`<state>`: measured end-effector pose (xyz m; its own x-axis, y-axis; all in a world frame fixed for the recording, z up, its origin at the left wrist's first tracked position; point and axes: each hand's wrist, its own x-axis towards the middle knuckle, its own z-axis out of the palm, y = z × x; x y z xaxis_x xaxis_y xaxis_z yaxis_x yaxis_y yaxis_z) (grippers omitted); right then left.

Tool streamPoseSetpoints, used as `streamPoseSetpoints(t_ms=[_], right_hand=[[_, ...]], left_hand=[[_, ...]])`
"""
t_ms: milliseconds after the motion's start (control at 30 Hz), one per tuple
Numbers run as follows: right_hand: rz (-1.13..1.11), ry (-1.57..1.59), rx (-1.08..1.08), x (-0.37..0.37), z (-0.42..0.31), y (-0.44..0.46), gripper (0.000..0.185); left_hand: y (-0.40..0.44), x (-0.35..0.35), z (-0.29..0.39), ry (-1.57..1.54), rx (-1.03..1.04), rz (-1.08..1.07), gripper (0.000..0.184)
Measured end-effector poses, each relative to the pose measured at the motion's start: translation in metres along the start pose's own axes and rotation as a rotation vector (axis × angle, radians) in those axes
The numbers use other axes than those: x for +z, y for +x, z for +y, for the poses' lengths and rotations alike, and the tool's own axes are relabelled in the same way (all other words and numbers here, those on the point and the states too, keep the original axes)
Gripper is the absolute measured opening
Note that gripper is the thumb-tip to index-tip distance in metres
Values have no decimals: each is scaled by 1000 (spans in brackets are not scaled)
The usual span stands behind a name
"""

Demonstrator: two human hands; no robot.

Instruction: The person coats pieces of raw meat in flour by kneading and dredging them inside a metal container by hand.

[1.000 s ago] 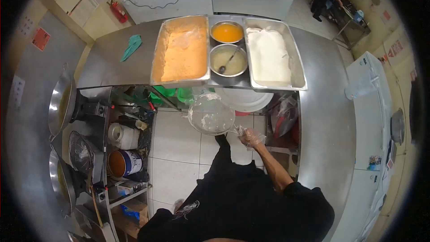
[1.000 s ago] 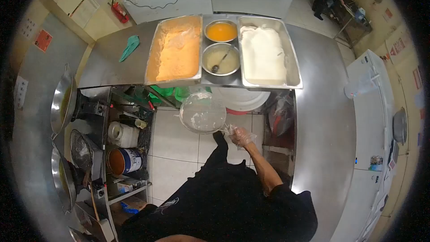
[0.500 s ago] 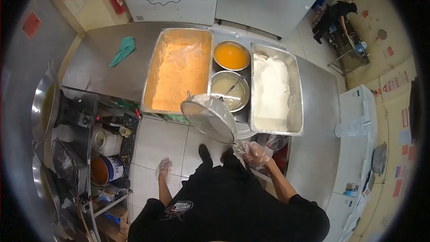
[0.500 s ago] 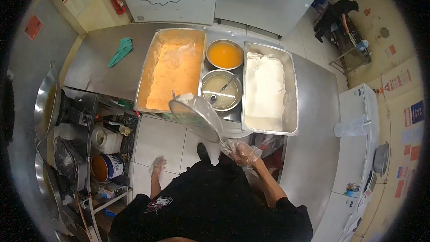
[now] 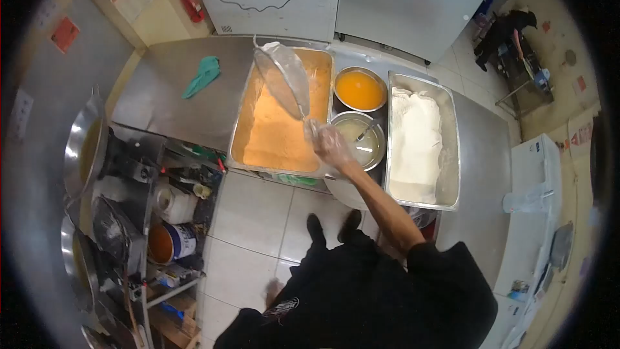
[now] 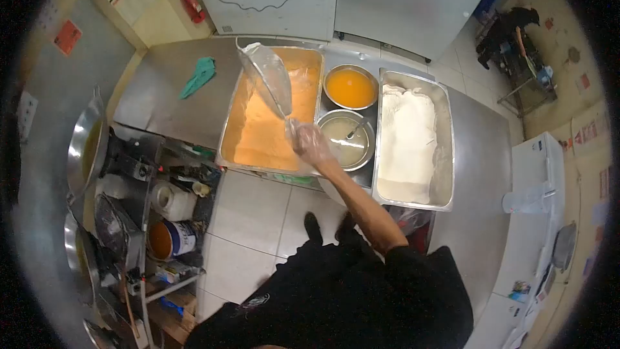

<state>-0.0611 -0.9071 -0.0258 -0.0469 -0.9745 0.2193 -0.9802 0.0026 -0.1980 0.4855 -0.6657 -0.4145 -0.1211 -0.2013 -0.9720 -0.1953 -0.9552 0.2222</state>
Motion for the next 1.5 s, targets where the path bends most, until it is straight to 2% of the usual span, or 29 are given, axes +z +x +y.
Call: streamPoseSetpoints(t_ms=[133,200,233,267,333,367,433,500,567,600,667,700,767,833,900,967,1000,1067,1133,1167,1233,1300,1367,1400,1467,1500], right_hand=[[19,97,213,21,9,23,40],[236,80,88,38,6,1,37],[231,90,115,67,15,-9,37],[98,280,88,111,25,-24,35],[11,504,50,111,11,-55,32],[-36,615,39,111,4,-70,31],[-124,380,139,19,-42,-98,28],[-210,396,-54,2,-45,-135,35],[-206,392,-159,-8,-50,-173,35],[-148,378,-30,-4,-52,-194,35],[171,421,-89,17,-58,-238,16],[230,384,22,24,-64,-264,16],[464,1295,87,36,-78,-315,15],[403,1960,342,41,-79,-373,17],[543,2633,243,58,-111,-445,20],[780,2272,506,89,-161,-528,23],[858,2255,515,94,-199,-563,23],[931,1671,990,81,-278,-621,20],[544,802,1483,94,-357,-673,19],[129,220,1660,109,-401,-694,20],[216,328,1930,189,-496,-741,18],[296,68,2130,203,-565,-753,12],[485,-133,2254,251,-620,-782,10],[482,-146,2240,261,-621,-796,10],[417,-508,2673,278,-612,-838,13],[424,-507,2659,298,-602,-871,13]], left_hand=[[-20,-14,35,82,95,3,40],[-20,-17,75,139,175,-11,40],[-18,-18,92,169,217,-13,40],[-17,-19,110,197,261,-13,40],[-19,-17,144,244,339,-6,40],[-21,-13,160,261,366,-3,40],[-23,-2,190,317,384,-35,40],[-19,7,217,413,365,-95,40],[-11,10,245,536,289,-165,40],[-9,12,262,608,245,-192,40],[-4,21,296,739,155,-228,40],[-2,29,313,809,116,-241,40],[-1,53,347,935,53,-253,40],[-10,85,369,1038,-6,-258,40],[-17,117,379,1139,-42,-272,40],[-25,152,378,1247,-79,-296,40],[-27,169,372,1293,-99,-307,40],[-30,197,346,1376,-142,-346,40],[-34,220,304,1474,-130,-407,40],[-40,230,274,1542,-98,-438,40],[-57,215,218,1637,19,-494,39],[-113,228,171,1794,299,-580,37],[-210,232,96,1868,363,-634,39],[-234,230,68,1956,429,-672,41],[-203,226,70,1961,360,-645,36],[-191,227,72,1983,285,-601,31]])
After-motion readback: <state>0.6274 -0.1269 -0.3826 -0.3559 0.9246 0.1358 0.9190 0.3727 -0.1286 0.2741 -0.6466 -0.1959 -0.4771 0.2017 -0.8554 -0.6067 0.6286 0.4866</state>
